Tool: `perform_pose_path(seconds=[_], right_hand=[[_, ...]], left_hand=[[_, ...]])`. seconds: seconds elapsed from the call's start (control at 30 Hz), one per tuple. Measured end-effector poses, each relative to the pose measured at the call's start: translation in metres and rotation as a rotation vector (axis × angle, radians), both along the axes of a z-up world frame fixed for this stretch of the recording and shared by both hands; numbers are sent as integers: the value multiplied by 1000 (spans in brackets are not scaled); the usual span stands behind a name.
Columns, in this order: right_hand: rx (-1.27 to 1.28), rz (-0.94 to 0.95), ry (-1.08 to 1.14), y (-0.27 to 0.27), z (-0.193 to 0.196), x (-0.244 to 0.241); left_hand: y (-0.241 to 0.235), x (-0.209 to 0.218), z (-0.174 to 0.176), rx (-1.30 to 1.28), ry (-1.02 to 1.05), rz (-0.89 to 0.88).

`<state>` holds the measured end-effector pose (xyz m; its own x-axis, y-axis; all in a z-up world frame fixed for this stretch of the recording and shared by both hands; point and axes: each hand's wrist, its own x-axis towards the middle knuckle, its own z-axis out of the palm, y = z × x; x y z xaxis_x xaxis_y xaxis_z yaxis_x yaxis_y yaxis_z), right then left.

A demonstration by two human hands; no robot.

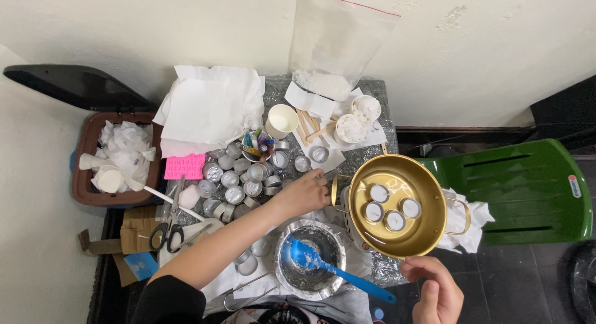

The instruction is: The person fills small metal tealight cups with white wax at a cluttered work table. They press each cup into a metal bowl of soft wax, add wick material by hand, and place the filled candles into a gold pot, working through the cups one at a time.

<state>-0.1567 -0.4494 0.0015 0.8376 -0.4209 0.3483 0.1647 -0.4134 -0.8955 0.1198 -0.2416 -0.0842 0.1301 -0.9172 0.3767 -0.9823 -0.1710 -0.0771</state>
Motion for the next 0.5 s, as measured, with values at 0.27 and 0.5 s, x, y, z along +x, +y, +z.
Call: perform_pose_path(seconds=[0.27,0.5], right_hand=[[8,-11,11,2,-6,-2],[40,1,-3,-9,-28,-6]], left_hand=[[0,-1,-4,-16,46,0],[3,-3,-3,-79,151,40]])
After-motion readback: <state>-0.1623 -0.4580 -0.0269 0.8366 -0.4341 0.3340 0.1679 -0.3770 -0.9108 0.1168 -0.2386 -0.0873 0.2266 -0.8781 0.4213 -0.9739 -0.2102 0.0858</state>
